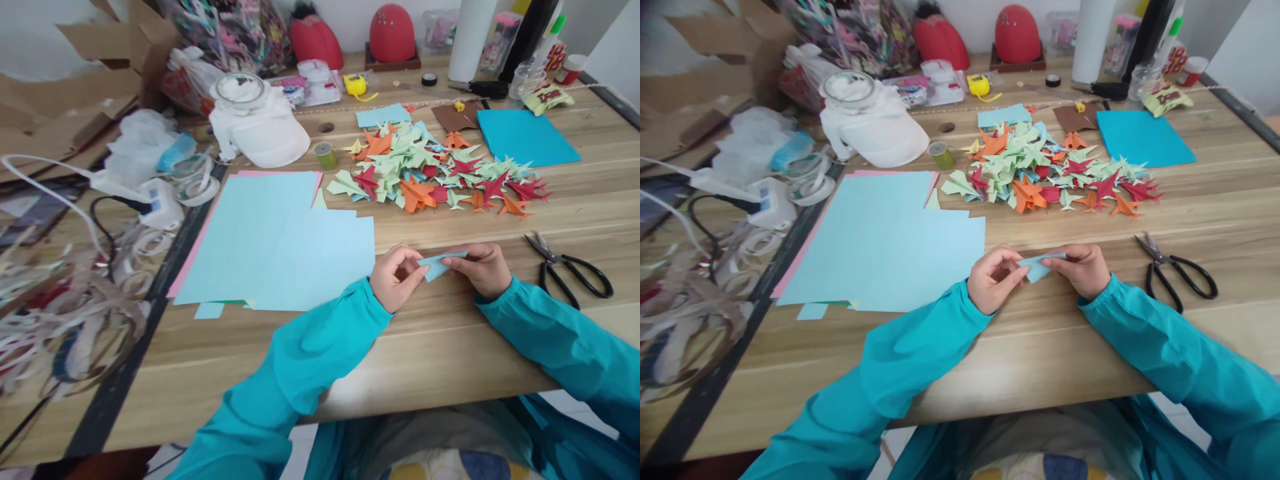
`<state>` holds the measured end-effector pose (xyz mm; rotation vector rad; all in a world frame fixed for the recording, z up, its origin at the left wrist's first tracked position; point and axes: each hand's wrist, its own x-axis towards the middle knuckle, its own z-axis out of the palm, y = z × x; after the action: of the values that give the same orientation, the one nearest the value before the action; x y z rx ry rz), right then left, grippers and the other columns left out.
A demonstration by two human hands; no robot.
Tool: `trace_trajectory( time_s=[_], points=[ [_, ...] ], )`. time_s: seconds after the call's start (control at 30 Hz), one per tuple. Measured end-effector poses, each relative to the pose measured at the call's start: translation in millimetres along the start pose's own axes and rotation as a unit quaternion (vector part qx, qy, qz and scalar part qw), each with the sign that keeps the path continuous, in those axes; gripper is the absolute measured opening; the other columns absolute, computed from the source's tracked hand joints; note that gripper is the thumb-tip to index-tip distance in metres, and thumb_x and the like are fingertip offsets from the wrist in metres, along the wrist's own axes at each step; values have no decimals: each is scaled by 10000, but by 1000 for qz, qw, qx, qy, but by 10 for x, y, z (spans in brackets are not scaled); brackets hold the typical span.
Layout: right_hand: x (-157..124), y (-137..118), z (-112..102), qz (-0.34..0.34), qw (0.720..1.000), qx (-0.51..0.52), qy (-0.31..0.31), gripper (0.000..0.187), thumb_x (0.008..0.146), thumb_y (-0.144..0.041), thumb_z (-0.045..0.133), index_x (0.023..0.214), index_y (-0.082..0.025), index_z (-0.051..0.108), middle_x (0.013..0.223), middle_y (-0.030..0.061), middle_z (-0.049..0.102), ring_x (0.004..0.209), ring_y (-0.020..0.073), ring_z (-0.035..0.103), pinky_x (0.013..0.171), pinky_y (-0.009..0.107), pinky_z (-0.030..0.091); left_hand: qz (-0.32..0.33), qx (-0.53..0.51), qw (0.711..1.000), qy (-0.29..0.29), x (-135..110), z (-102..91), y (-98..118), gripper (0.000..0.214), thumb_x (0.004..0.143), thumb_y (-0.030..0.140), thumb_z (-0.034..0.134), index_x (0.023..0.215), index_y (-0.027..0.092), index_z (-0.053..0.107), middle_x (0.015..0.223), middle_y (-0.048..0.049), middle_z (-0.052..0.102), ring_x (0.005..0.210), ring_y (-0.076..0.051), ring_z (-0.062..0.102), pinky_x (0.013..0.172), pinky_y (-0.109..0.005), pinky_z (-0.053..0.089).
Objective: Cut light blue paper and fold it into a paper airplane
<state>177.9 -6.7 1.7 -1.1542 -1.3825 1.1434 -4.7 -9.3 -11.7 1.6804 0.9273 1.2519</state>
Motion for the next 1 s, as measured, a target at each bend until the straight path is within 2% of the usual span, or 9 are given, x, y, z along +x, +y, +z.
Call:
trace_trajectory(
  time_s=[0.33,0.57,0.73,0.87,1.0],
  points=[
    [-8,-2,14,-19,999,16,-27,139,607,-316,775,715,-237,738,662,-2,708,592,150,631,589,277,531,50,-4,999,-5,22,-11,7,134,812,226,585,710,142,565,719,3,552,458,-44,531,432,-176,415],
    [-7,3,18,-40,998,19,-44,151,620,-314,771,738,-225,738,765,28,727,706,173,662,678,288,547,100,45,994,5,16,-40,36,127,797,145,589,671,143,570,643,5,559,537,-69,548,505,-192,439],
    [-7,-12,14,-55,996,35,-58,97,645,-270,759,734,-238,737,760,13,723,705,155,657,676,269,536,91,43,995,5,22,-36,51,76,765,185,636,727,139,590,672,-8,566,511,-63,509,458,-184,413],
    [-11,-21,9,-48,994,22,-91,97,673,-291,736,741,-221,741,741,32,716,697,163,647,660,282,532,91,51,994,-33,29,-30,64,70,789,207,612,774,139,626,719,-42,611,539,-70,528,461,-181,433],
    [-19,4,9,-49,995,6,-90,137,663,-313,742,760,-216,743,753,44,713,688,167,643,646,288,525,97,55,993,-26,1,-23,51,84,805,178,587,738,138,620,663,-14,591,462,-48,521,417,-159,410]
  ],
)
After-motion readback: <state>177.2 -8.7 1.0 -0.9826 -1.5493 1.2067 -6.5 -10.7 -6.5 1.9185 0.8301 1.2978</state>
